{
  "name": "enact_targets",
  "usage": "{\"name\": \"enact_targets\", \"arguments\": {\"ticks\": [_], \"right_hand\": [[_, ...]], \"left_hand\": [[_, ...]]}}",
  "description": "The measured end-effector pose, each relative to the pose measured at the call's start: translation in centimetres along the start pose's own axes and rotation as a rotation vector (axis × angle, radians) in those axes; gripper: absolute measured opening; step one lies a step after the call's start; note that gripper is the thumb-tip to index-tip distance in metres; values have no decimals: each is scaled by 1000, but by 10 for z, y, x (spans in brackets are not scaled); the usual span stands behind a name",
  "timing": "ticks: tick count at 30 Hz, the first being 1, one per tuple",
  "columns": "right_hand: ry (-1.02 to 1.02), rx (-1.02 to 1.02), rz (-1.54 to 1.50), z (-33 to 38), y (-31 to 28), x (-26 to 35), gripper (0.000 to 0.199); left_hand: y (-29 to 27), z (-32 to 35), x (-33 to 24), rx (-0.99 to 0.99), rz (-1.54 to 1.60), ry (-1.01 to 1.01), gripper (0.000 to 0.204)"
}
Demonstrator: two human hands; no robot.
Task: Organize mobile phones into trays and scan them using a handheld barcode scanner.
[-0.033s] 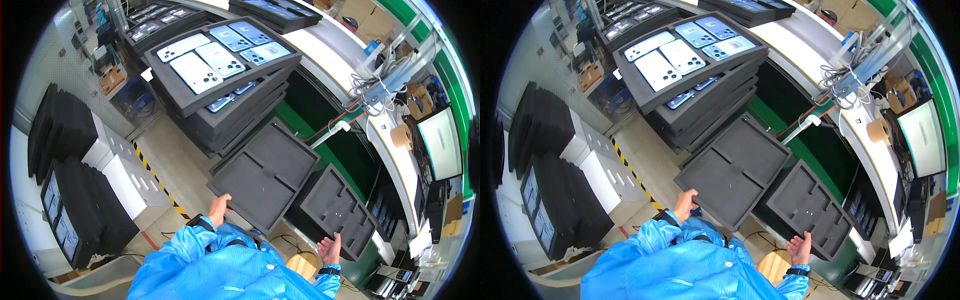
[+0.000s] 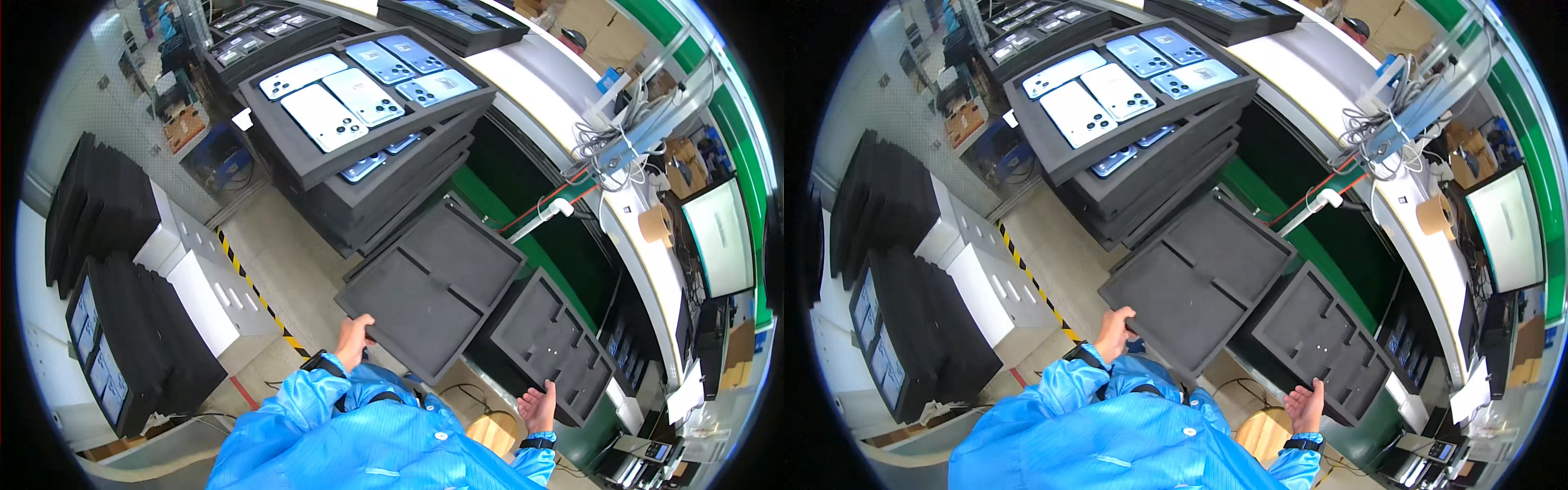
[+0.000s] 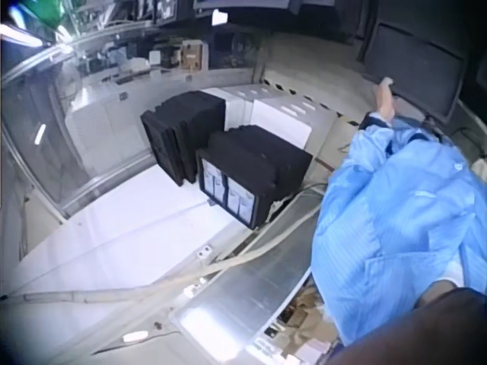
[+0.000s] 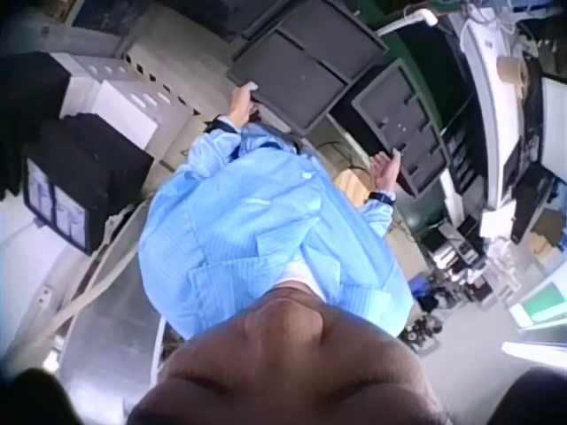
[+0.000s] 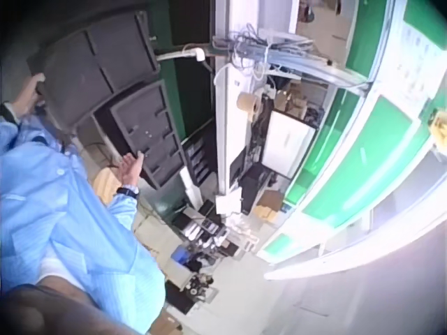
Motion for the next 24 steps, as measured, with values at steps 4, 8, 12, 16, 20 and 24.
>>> {"name": "enact_targets", "arguments": {"ticks": [4, 8, 12, 16, 20, 24], "right_hand": [[-15, 280, 317, 14, 61, -33, 67], [253, 707, 359, 31, 153, -116, 67], [405, 1055, -9, 88, 237, -101, 58], [560, 966, 197, 53, 262, -91, 57], [48, 1235, 1055, 155, 324, -86, 55], [-204, 1317, 899, 246, 428, -111, 37]], "left_hand": [[-44, 16, -41, -21, 164, -22, 28], [-91, 61, -68, -55, 276, -10, 22], [-154, 131, -95, -148, 282, -29, 27], [-249, 217, -170, -259, 230, 360, 33], [-277, 265, -247, -231, 302, 536, 42], [-293, 296, -320, -247, 675, 908, 61]]}}
Point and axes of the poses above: each hand's wrist, its own z-axis away from the middle knuckle, its own y-axis out of the palm, x = y × z, the point moved 9 cm from there along -z, towards the middle knuckle, and after that the axes turned 12 degrees about y, right-handed, at the moved point
